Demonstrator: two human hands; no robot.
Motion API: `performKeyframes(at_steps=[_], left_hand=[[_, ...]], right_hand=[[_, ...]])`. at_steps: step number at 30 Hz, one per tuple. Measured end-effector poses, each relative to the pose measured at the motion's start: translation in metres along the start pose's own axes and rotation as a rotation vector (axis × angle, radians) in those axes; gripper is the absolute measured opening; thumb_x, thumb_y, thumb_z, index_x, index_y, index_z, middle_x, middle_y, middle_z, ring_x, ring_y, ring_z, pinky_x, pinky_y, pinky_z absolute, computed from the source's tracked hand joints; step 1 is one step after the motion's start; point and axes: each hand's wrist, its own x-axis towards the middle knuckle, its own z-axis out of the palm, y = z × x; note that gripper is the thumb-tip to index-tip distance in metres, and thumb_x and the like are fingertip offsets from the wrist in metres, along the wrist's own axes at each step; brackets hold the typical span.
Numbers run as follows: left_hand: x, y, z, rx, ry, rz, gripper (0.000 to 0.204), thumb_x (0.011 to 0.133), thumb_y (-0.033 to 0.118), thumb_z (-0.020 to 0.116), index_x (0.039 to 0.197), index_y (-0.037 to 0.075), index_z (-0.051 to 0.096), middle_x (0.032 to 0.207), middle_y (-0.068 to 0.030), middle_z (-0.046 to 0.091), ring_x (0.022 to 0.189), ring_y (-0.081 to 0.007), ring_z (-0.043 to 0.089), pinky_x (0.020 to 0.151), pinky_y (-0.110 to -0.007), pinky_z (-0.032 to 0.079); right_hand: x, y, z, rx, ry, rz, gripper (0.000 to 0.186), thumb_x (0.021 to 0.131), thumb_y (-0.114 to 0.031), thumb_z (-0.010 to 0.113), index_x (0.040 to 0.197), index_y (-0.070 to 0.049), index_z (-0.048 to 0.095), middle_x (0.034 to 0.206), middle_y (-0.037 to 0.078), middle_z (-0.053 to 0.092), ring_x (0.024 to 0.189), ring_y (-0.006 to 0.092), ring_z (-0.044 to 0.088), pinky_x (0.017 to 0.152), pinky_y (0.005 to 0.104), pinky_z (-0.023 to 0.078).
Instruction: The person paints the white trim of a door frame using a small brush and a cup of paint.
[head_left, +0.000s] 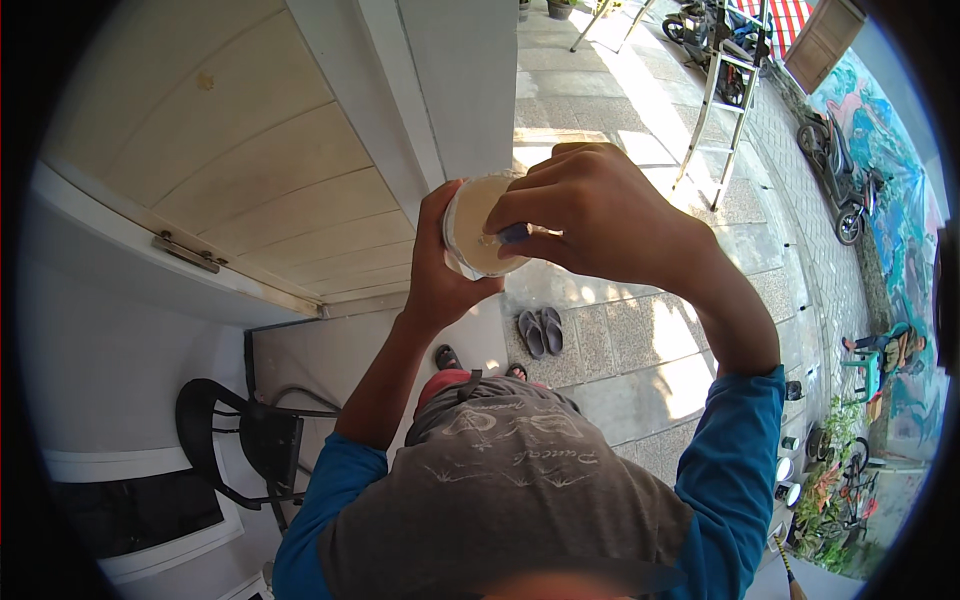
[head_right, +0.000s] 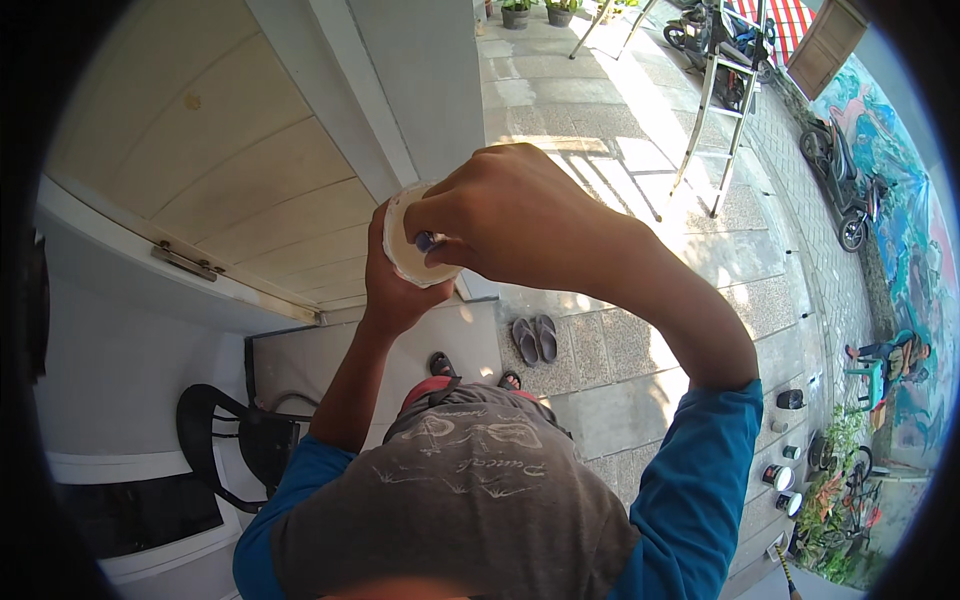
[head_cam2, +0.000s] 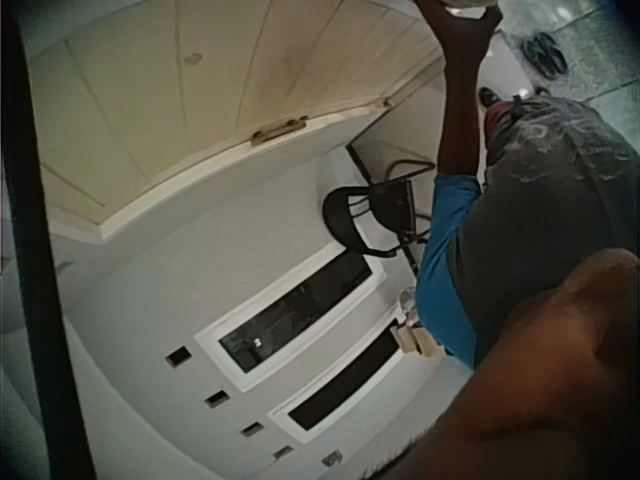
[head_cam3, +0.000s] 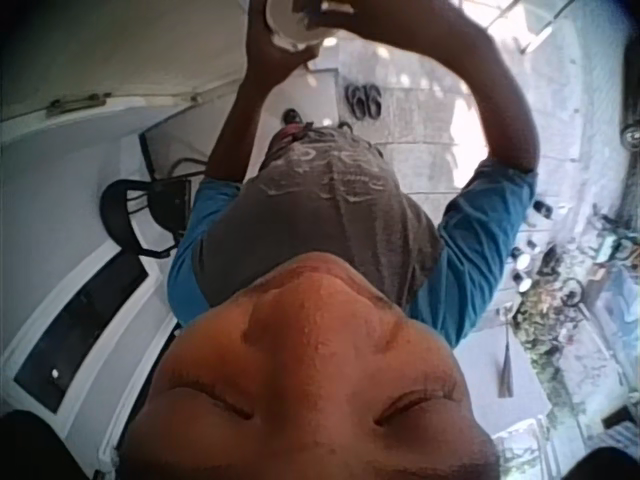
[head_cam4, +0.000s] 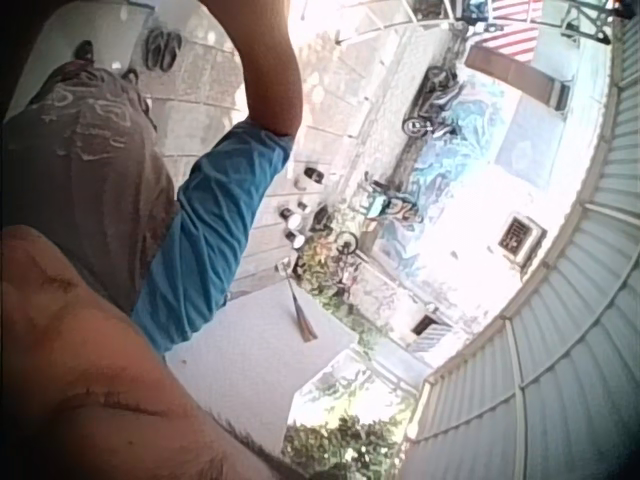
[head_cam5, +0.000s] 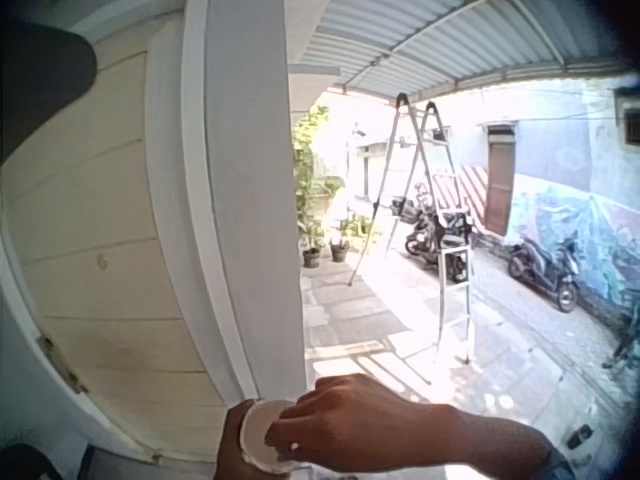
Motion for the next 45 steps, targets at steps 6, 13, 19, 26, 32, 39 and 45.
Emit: performKeyframes(at_steps=[6, 13, 19, 26, 32, 39, 45], left_hand=[[0.007, -0.001, 0.004, 0.072, 0.032, 0.034, 0.098, 0.070, 0.002, 0.086, 0.151, 0.009, 0.030, 0.137, -0.0117, 0.054, 0.127, -0.0239, 0.058, 0.106, -0.040, 0.051], [0.013, -0.012, 0.009, -0.044, 0.045, -0.038, 0.102, 0.061, 0.001, 0.082, 0.150, 0.009, 0.034, 0.141, -0.0123, 0.044, 0.133, -0.0277, 0.050, 0.112, -0.042, 0.045], [0.014, -0.036, 0.009, 0.086, 0.093, 0.000, 0.096, 0.068, 0.003, 0.084, 0.150, 0.007, 0.033, 0.139, -0.0123, 0.048, 0.130, -0.0257, 0.053, 0.109, -0.041, 0.047], [0.012, -0.048, 0.014, 0.105, 0.073, -0.040, 0.097, 0.065, 0.002, 0.083, 0.149, 0.008, 0.035, 0.143, -0.0139, 0.042, 0.135, -0.0289, 0.048, 0.111, -0.042, 0.045], [0.009, -0.056, 0.020, 0.065, 0.065, 0.071, 0.105, 0.065, -0.002, 0.086, 0.152, 0.010, 0.027, 0.146, -0.0135, 0.041, 0.134, -0.0267, 0.049, 0.112, -0.041, 0.046], [0.014, -0.046, 0.022, 0.149, 0.093, 0.154, 0.110, 0.064, -0.003, 0.087, 0.153, 0.012, 0.025, 0.151, -0.0149, 0.039, 0.137, -0.0297, 0.047, 0.113, -0.043, 0.046], [0.016, -0.046, 0.023, 0.145, 0.095, 0.139, 0.109, 0.064, -0.003, 0.086, 0.153, 0.012, 0.025, 0.149, -0.0137, 0.040, 0.137, -0.0290, 0.047, 0.113, -0.043, 0.045]], right_hand=[[-0.001, 0.011, 0.005, -0.040, 0.008, -0.001, 0.018, 0.077, -0.019, 0.083, 0.093, -0.011, 0.077, 0.077, 0.009, 0.074, 0.073, 0.0273, 0.073, 0.069, 0.0390, 0.057], [-0.003, 0.023, 0.005, 0.000, 0.020, 0.020, 0.017, 0.078, -0.016, 0.082, 0.094, -0.012, 0.077, 0.079, 0.009, 0.075, 0.073, 0.0268, 0.073, 0.068, 0.0384, 0.057], [-0.013, 0.034, 0.001, 0.261, 0.205, 0.226, 0.021, 0.082, -0.017, 0.084, 0.097, -0.006, 0.076, 0.084, 0.008, 0.077, 0.074, 0.0203, 0.074, 0.066, 0.0343, 0.055], [-0.035, 0.061, 0.011, 0.421, 0.332, 0.522, 0.024, 0.083, -0.016, 0.085, 0.100, -0.002, 0.075, 0.083, 0.005, 0.077, 0.059, 0.0066, 0.059, 0.052, 0.0247, 0.040], [-0.022, 0.040, 0.024, 0.279, 0.236, 0.232, 0.019, 0.083, -0.018, 0.083, 0.096, -0.007, 0.076, 0.083, 0.009, 0.076, 0.070, 0.0231, 0.072, 0.066, 0.0349, 0.054], [-0.020, 0.032, 0.025, 0.089, 0.093, 0.203, 0.021, 0.080, -0.014, 0.085, 0.097, -0.006, 0.077, 0.087, 0.009, 0.077, 0.077, 0.0233, 0.075, 0.074, 0.0348, 0.058], [-0.022, 0.038, 0.028, 0.092, 0.145, 0.196, 0.019, 0.082, -0.022, 0.082, 0.095, -0.010, 0.077, 0.085, 0.008, 0.076, 0.074, 0.0267, 0.073, 0.068, 0.0377, 0.056]])
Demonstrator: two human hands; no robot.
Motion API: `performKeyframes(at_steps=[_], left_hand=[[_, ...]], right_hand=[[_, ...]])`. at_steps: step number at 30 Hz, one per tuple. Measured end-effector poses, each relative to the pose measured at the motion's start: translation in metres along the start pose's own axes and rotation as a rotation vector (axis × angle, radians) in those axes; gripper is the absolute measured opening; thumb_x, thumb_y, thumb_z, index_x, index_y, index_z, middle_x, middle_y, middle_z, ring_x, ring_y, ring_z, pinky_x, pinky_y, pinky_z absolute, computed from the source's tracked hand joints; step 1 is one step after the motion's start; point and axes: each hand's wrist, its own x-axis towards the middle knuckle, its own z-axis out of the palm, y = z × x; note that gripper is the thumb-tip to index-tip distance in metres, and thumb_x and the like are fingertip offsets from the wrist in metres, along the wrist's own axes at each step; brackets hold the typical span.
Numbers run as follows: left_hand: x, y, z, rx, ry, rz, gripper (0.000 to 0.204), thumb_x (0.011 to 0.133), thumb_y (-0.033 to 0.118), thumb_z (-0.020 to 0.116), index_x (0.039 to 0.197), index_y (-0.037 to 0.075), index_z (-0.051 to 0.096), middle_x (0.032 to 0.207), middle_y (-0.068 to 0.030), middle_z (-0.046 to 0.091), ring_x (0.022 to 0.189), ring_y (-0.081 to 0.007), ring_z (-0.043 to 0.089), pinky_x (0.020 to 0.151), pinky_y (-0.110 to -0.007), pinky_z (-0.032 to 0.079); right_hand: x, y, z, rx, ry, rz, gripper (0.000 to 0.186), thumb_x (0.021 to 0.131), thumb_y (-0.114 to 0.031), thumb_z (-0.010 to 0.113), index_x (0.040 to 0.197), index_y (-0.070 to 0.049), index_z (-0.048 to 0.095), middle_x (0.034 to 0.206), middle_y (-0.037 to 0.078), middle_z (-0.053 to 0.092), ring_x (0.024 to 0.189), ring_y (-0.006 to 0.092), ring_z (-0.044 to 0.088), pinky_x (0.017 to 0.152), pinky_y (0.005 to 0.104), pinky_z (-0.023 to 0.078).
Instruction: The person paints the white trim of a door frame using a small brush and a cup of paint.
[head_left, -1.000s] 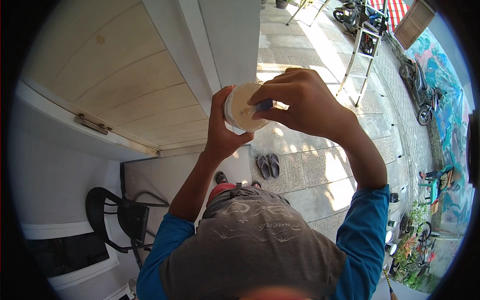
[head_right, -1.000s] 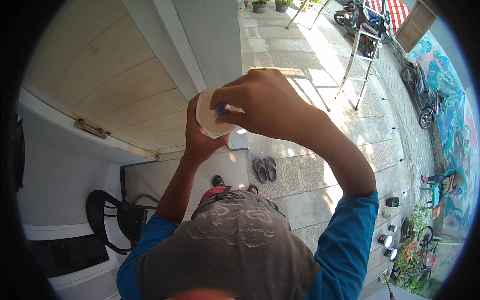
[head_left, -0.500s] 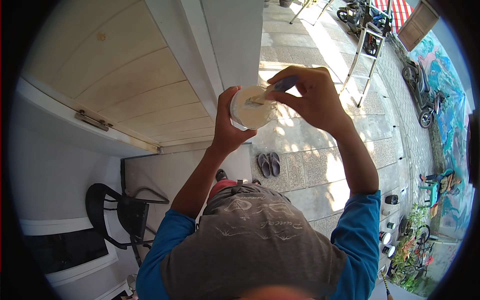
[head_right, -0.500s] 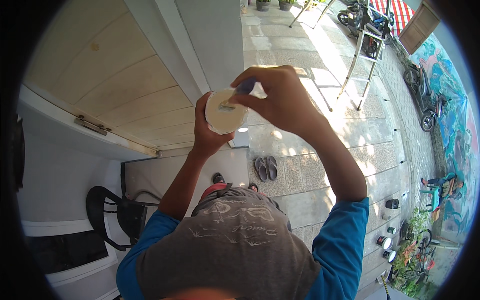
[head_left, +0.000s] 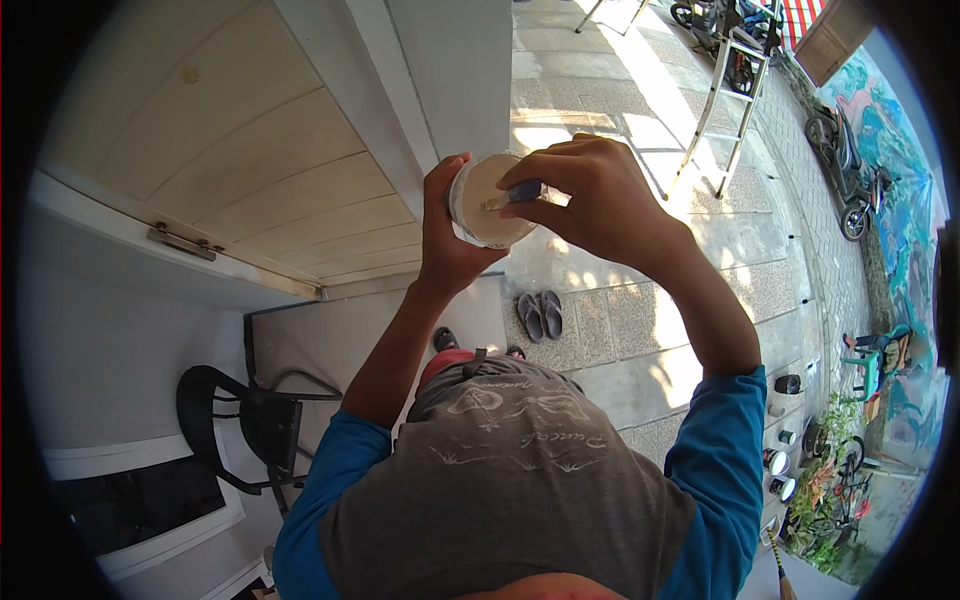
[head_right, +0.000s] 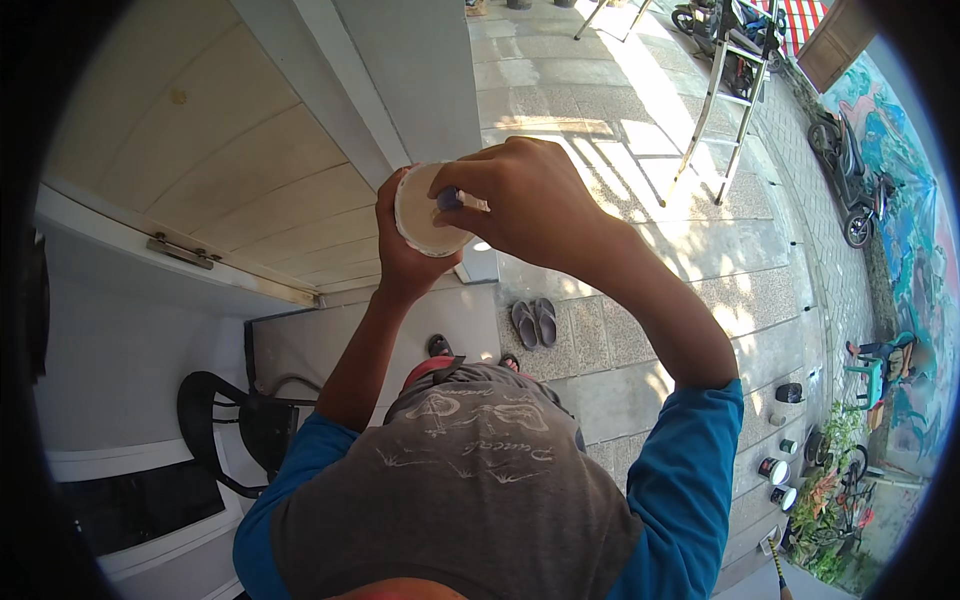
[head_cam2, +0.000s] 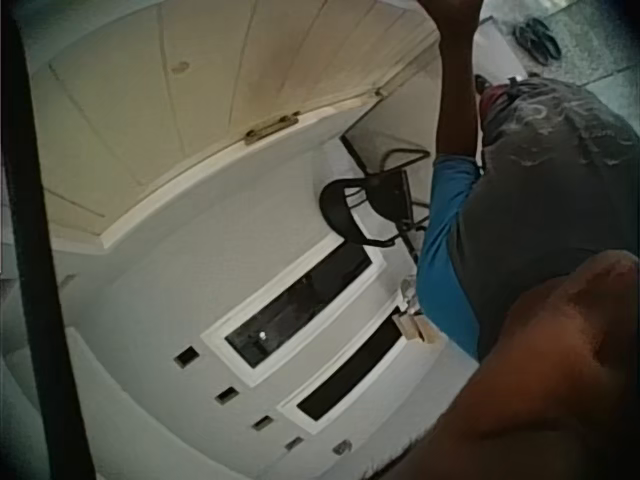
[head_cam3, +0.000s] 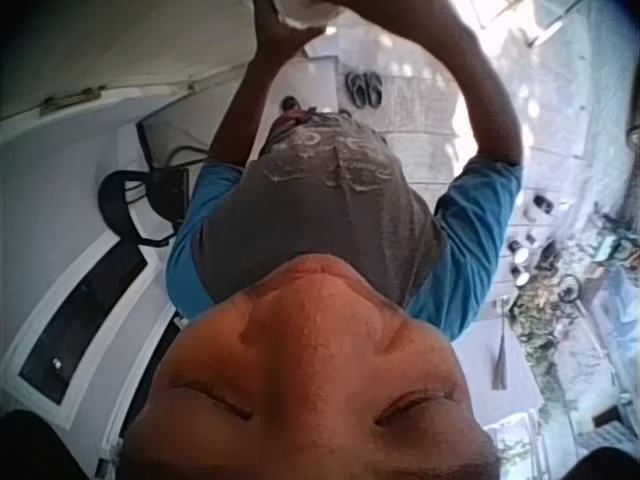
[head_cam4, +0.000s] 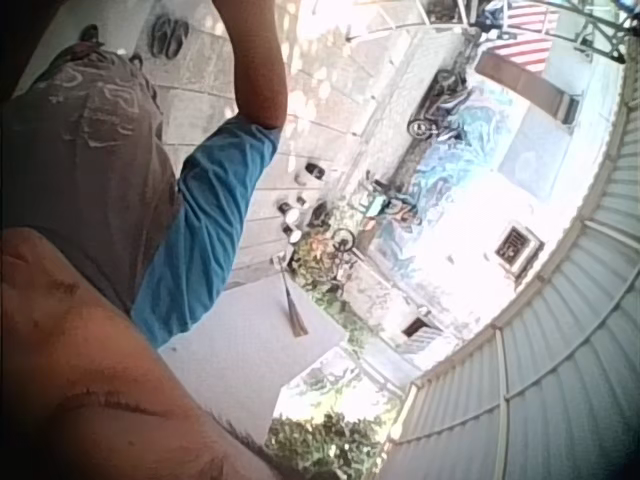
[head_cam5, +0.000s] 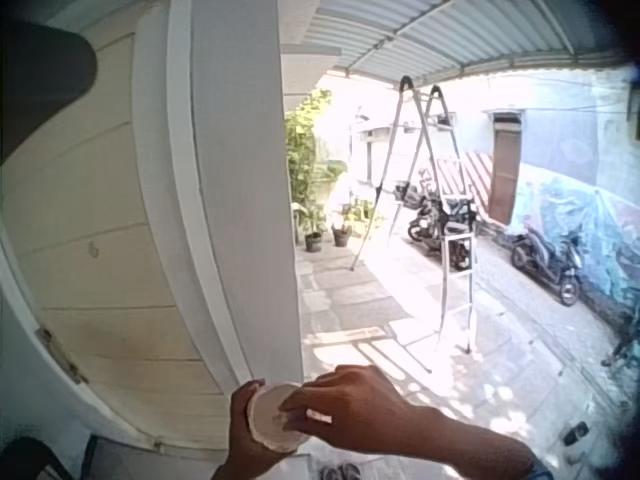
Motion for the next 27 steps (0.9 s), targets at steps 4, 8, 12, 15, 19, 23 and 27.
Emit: performKeyframes(at_steps=[4, 8, 12, 15, 19, 23, 27], left_hand=[[-0.005, -0.009, 0.000, -0.031, 0.022, -0.054, 0.106, 0.062, -0.002, 0.086, 0.151, 0.010, 0.030, 0.147, -0.0130, 0.040, 0.137, -0.0279, 0.046, 0.114, -0.042, 0.044], [-0.009, -0.012, 0.000, -0.058, 0.015, -0.151, 0.102, 0.062, -0.003, 0.084, 0.149, 0.009, 0.033, 0.146, -0.0133, 0.038, 0.137, -0.0286, 0.046, 0.114, -0.041, 0.044], [-0.012, -0.023, 0.005, 0.023, 0.000, -0.170, 0.099, 0.064, -0.001, 0.083, 0.149, 0.008, 0.033, 0.144, -0.0139, 0.039, 0.135, -0.0297, 0.047, 0.112, -0.042, 0.045], [-0.018, -0.032, 0.006, 0.052, 0.004, -0.162, 0.097, 0.066, 0.001, 0.083, 0.148, 0.008, 0.034, 0.142, -0.0147, 0.040, 0.133, -0.0309, 0.048, 0.111, -0.042, 0.045], [-0.022, -0.036, 0.009, 0.060, 0.014, -0.186, 0.096, 0.066, 0.002, 0.084, 0.148, 0.007, 0.035, 0.141, -0.0153, 0.041, 0.133, -0.0318, 0.049, 0.111, -0.043, 0.045], [-0.029, -0.048, 0.013, 0.013, 0.027, -0.196, 0.096, 0.066, 0.002, 0.084, 0.148, 0.007, 0.034, 0.141, -0.0153, 0.041, 0.132, -0.0315, 0.049, 0.111, -0.043, 0.045], [-0.034, -0.048, 0.014, -0.013, 0.029, -0.203, 0.097, 0.067, 0.002, 0.084, 0.149, 0.007, 0.033, 0.141, -0.0153, 0.042, 0.133, -0.0311, 0.049, 0.111, -0.043, 0.044]], right_hand=[[-0.003, 0.005, -0.003, 0.114, 0.101, 0.057, 0.021, 0.082, -0.021, 0.083, 0.097, -0.008, 0.077, 0.084, 0.008, 0.076, 0.068, 0.0226, 0.071, 0.063, 0.0350, 0.054], [-0.015, 0.022, -0.004, 0.291, 0.200, 0.372, 0.023, 0.084, -0.018, 0.084, 0.099, -0.002, 0.076, 0.080, 0.004, 0.075, 0.063, 0.0086, 0.063, 0.057, 0.0251, 0.045], [-0.032, 0.037, 0.012, 0.455, 0.379, 0.506, 0.023, 0.086, -0.014, 0.084, 0.101, 0.002, 0.075, 0.080, 0.003, 0.074, 0.066, 0.0035, 0.060, 0.056, 0.0201, 0.043], [-0.037, 0.033, 0.020, 0.534, 0.500, 0.526, 0.024, 0.088, -0.014, 0.083, 0.101, 0.003, 0.073, 0.081, 0.006, 0.074, 0.067, 0.0049, 0.062, 0.057, 0.0211, 0.046], [-0.045, 0.038, 0.022, 0.558, 0.503, 0.698, 0.023, 0.089, -0.015, 0.081, 0.098, 0.003, 0.070, 0.081, 0.008, 0.074, 0.071, 0.0081, 0.066, 0.061, 0.0215, 0.049], [-0.055, 0.042, 0.035, 0.609, 0.518, 0.720, 0.021, 0.089, -0.016, 0.081, 0.095, 0.000, 0.069, 0.080, 0.006, 0.074, 0.070, 0.0083, 0.067, 0.064, 0.0223, 0.050], [-0.052, 0.021, 0.053, 0.131, 0.383, 0.291, 0.020, 0.084, -0.016, 0.083, 0.090, -0.007, 0.067, 0.077, 0.005, 0.074, 0.066, 0.0160, 0.071, 0.066, 0.0297, 0.052]])
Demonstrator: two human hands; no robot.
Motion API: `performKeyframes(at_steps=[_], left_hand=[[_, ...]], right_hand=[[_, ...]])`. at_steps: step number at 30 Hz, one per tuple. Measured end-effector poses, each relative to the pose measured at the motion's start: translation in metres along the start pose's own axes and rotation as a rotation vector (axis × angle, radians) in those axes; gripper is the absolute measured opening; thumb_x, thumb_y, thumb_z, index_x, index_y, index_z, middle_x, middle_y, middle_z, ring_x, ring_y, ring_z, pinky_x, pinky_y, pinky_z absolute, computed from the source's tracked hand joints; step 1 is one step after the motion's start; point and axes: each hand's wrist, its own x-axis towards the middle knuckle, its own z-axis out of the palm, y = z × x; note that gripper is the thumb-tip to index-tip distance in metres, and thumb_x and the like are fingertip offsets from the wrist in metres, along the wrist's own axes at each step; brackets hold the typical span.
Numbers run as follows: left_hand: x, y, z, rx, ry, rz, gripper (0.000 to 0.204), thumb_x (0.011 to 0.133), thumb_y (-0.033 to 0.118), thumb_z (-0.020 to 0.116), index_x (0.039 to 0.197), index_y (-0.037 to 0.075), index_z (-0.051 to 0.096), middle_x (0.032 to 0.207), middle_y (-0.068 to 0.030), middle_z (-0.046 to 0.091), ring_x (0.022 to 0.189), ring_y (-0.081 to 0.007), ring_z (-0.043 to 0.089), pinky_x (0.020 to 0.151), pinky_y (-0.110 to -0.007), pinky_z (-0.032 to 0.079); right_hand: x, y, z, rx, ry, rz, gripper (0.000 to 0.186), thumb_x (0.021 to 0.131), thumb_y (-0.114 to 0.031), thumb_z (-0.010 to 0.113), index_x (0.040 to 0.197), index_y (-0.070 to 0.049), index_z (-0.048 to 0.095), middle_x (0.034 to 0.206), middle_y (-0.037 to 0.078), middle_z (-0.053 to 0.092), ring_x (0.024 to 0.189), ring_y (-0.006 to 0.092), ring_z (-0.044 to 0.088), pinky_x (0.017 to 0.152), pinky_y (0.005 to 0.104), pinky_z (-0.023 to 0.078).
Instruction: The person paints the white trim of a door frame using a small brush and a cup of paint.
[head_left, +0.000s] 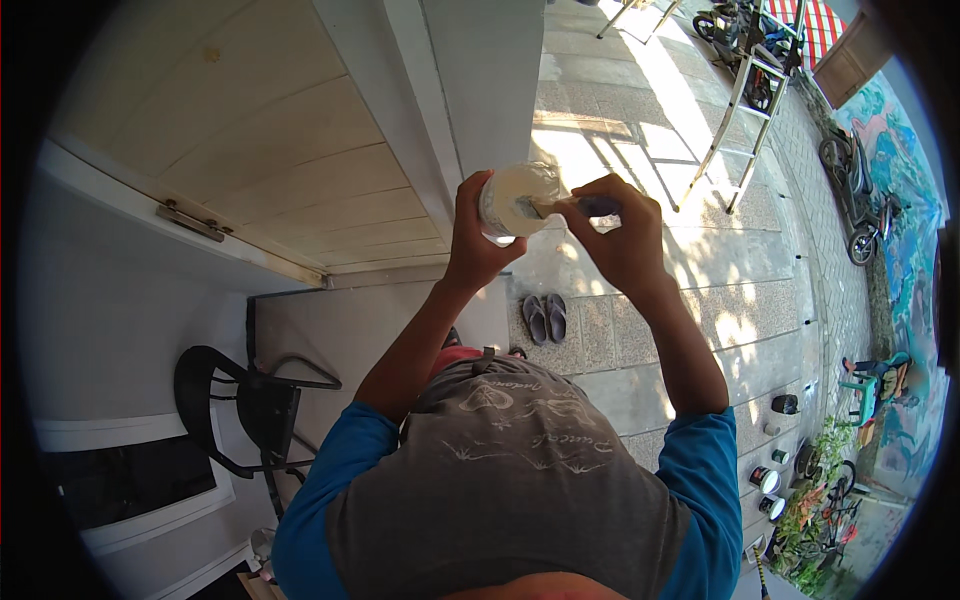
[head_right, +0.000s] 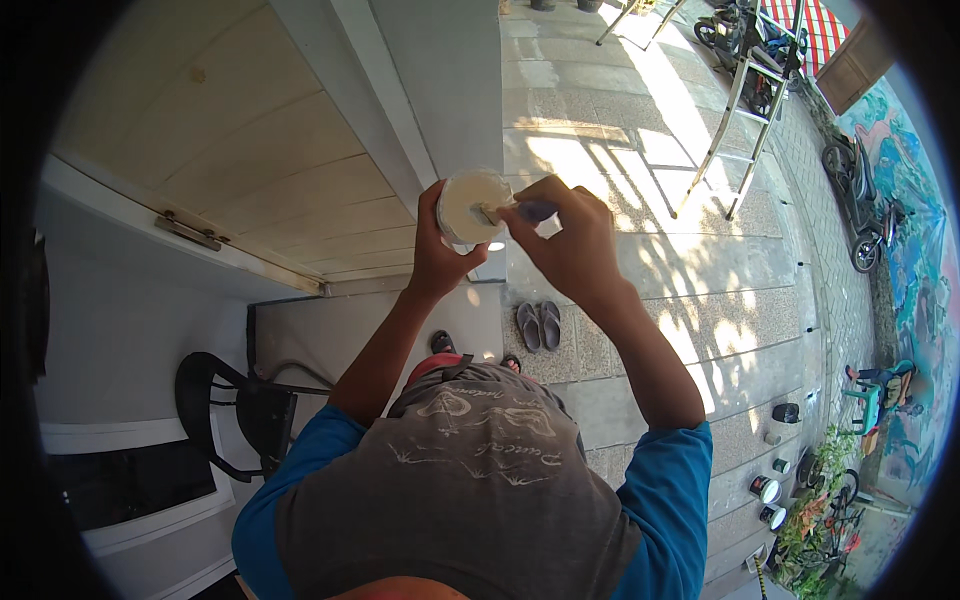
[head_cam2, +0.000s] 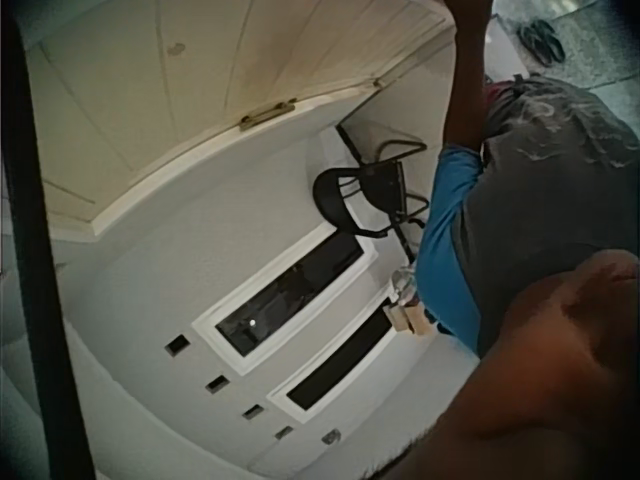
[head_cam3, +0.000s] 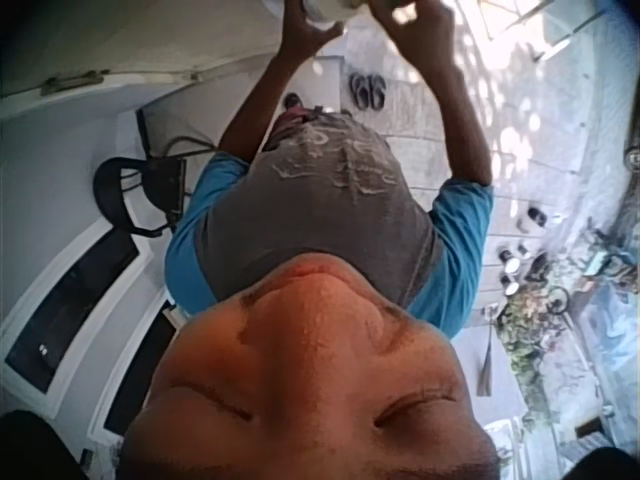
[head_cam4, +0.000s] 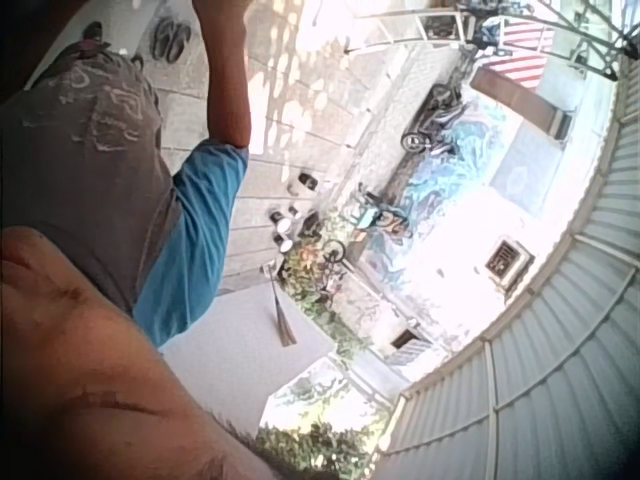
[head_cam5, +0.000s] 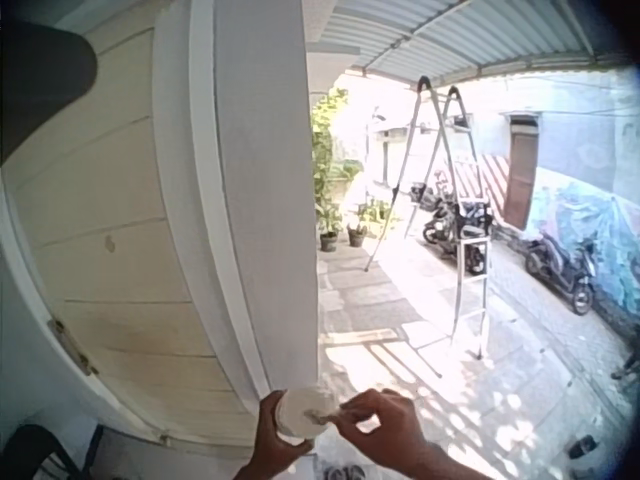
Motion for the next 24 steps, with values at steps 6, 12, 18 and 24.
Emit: performKeyframes(at_steps=[6, 12, 18, 24], left_hand=[[-0.008, -0.002, 0.006, -0.050, 0.010, -0.046, 0.095, 0.069, 0.001, 0.083, 0.148, 0.007, 0.032, 0.141, -0.0155, 0.041, 0.133, -0.0299, 0.049, 0.112, -0.042, 0.044], [-0.016, -0.005, 0.002, -0.053, 0.024, -0.068, 0.096, 0.069, 0.003, 0.084, 0.148, 0.006, 0.031, 0.139, -0.0155, 0.042, 0.131, -0.0295, 0.050, 0.111, -0.042, 0.044], [-0.030, -0.015, -0.002, 0.024, 0.040, -0.062, 0.096, 0.068, 0.008, 0.087, 0.147, 0.006, 0.033, 0.137, -0.0162, 0.044, 0.129, -0.0316, 0.050, 0.108, -0.043, 0.044], [-0.036, -0.016, -0.009, -0.023, 0.061, -0.087, 0.095, 0.069, 0.010, 0.087, 0.148, 0.007, 0.034, 0.136, -0.0160, 0.044, 0.129, -0.0323, 0.050, 0.108, -0.043, 0.044]], right_hand=[[-0.001, -0.007, 0.015, -0.133, -0.095, -0.041, 0.020, 0.085, -0.020, 0.082, 0.086, -0.009, 0.065, 0.075, 0.005, 0.073, 0.062, 0.0174, 0.069, 0.065, 0.0313, 0.053], [-0.001, -0.007, 0.025, -0.174, -0.068, -0.029, 0.019, 0.084, -0.012, 0.083, 0.088, -0.004, 0.067, 0.073, 0.007, 0.072, 0.063, 0.0155, 0.068, 0.062, 0.0295, 0.054], [-0.007, -0.005, 0.039, -0.096, -0.014, 0.083, 0.019, 0.083, -0.008, 0.082, 0.085, -0.002, 0.064, 0.071, 0.009, 0.071, 0.061, 0.0145, 0.067, 0.058, 0.0279, 0.053], [-0.005, -0.006, 0.050, -0.015, -0.036, 0.124, 0.021, 0.083, -0.009, 0.082, 0.085, -0.002, 0.063, 0.071, 0.010, 0.071, 0.061, 0.0155, 0.068, 0.058, 0.0288, 0.054]])
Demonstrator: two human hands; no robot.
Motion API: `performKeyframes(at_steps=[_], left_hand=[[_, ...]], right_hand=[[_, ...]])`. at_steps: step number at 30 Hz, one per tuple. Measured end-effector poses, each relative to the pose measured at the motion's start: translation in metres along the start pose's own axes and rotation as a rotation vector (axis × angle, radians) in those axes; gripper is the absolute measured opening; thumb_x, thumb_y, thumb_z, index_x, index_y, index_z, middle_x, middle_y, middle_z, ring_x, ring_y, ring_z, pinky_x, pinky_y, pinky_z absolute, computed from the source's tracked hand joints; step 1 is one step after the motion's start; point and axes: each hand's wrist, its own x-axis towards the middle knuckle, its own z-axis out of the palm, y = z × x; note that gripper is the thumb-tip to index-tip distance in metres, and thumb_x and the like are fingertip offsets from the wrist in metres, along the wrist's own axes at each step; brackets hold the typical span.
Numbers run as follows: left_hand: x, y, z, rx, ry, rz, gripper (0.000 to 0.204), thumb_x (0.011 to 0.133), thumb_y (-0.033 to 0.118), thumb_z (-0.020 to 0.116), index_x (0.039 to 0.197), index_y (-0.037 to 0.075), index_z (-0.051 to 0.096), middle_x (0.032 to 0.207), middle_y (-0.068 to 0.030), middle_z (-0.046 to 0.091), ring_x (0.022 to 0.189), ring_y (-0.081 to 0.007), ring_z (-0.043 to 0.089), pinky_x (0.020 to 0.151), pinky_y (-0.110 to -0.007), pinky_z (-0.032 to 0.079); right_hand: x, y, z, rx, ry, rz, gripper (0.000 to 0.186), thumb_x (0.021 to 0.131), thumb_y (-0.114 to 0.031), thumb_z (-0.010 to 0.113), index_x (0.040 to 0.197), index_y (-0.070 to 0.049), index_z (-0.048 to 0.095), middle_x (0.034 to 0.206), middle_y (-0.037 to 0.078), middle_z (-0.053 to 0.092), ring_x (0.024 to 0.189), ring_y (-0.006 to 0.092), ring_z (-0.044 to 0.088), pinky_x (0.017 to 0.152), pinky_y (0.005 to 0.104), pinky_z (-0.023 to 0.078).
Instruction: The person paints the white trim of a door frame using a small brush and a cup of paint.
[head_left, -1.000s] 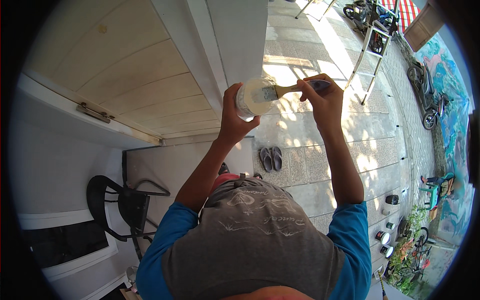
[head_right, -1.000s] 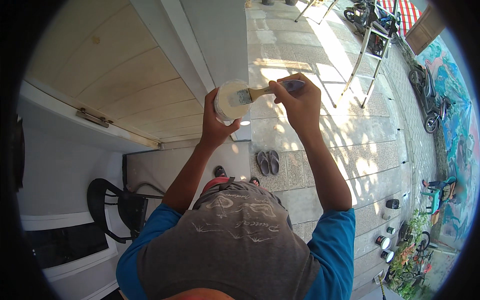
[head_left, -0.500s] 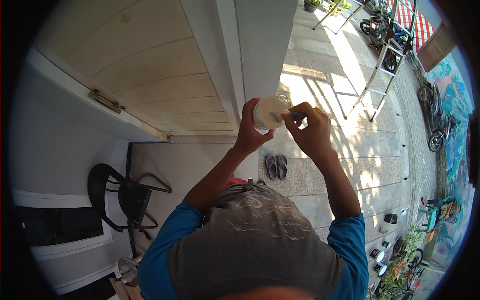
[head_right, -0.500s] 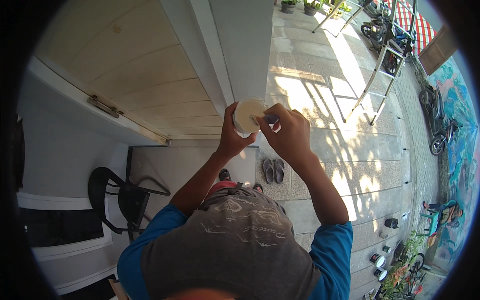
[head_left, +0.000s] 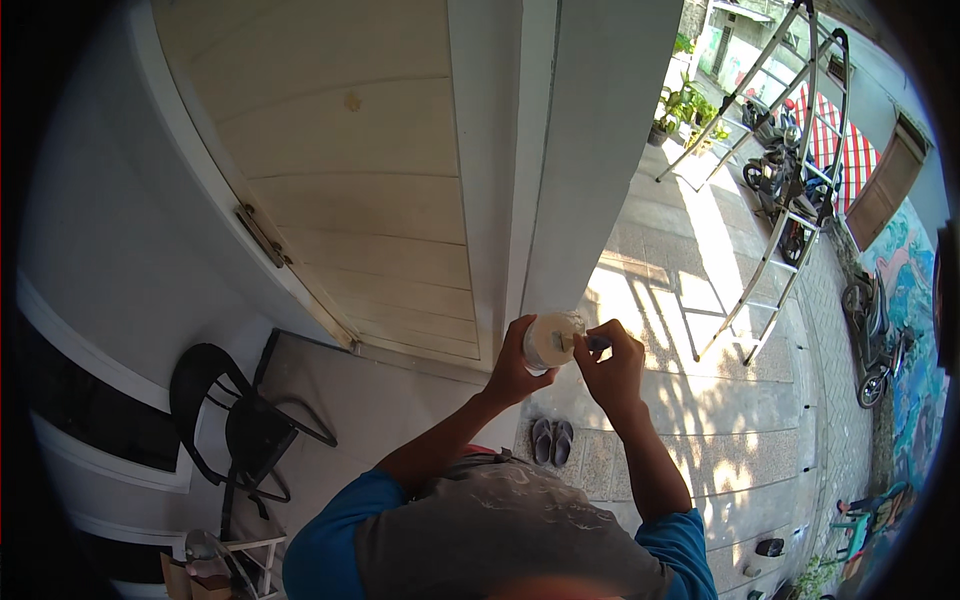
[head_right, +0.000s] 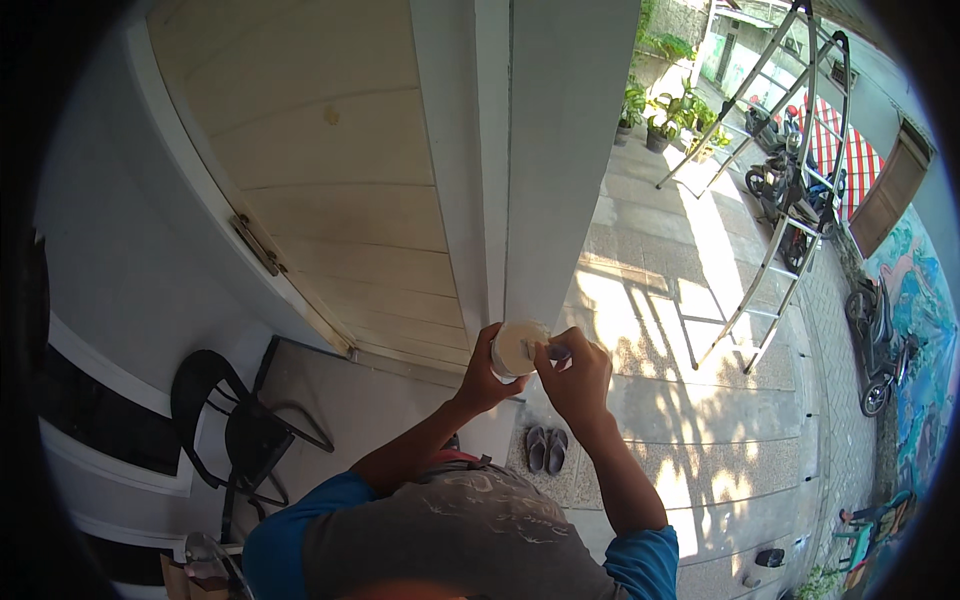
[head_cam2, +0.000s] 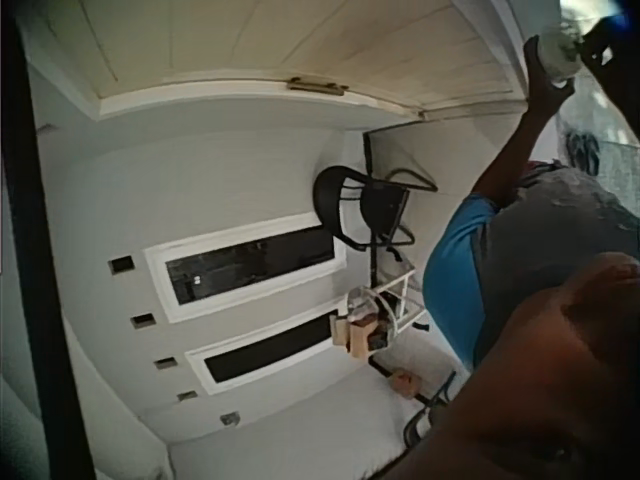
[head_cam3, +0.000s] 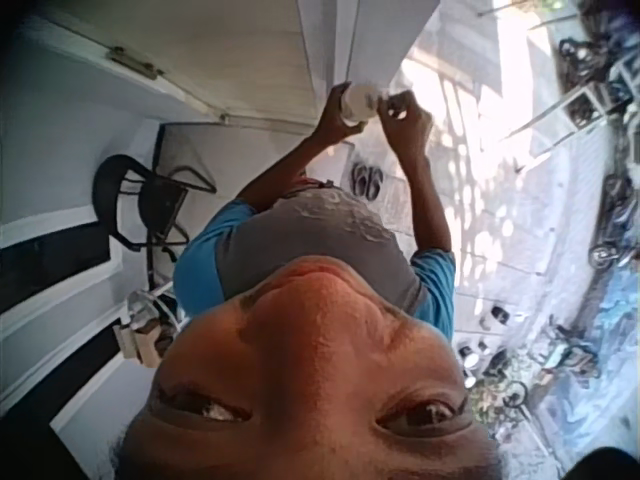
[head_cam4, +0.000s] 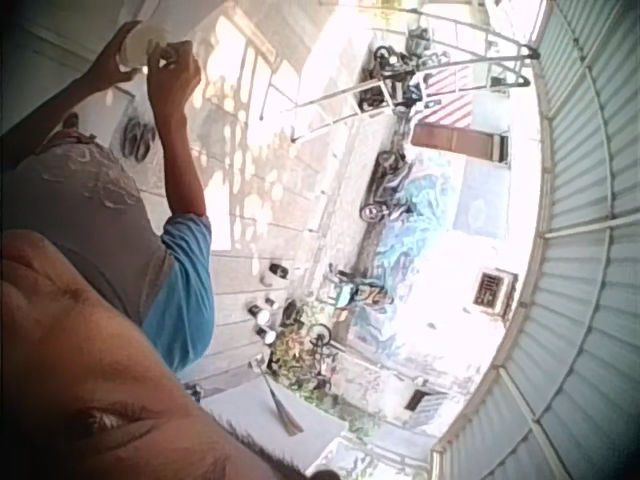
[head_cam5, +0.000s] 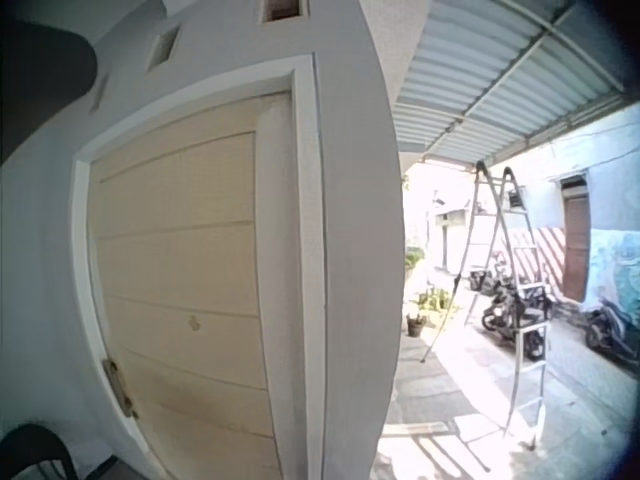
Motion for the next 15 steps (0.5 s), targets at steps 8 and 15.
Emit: performKeyframes(at_steps=[8, 15], left_hand=[[0.005, 0.004, -0.012, 0.075, 0.017, 0.049, 0.094, 0.070, 0.011, 0.087, 0.146, 0.005, 0.033, 0.134, -0.0159, 0.045, 0.127, -0.0317, 0.051, 0.107, -0.043, 0.045], [-0.003, 0.013, -0.024, 0.023, 0.017, 0.003, 0.094, 0.071, 0.012, 0.089, 0.145, 0.005, 0.032, 0.132, -0.0156, 0.048, 0.125, -0.0292, 0.053, 0.106, -0.042, 0.045]], right_hand=[[0.005, -0.008, 0.009, 0.002, 0.027, 0.001, 0.023, 0.083, -0.017, 0.082, 0.082, -0.003, 0.064, 0.072, 0.010, 0.073, 0.061, 0.0203, 0.071, 0.059, 0.0310, 0.056], [0.005, -0.013, 0.016, 0.112, -0.022, -0.060, 0.021, 0.084, -0.009, 0.081, 0.082, -0.002, 0.062, 0.068, 0.009, 0.070, 0.061, 0.0154, 0.070, 0.058, 0.0286, 0.053]])
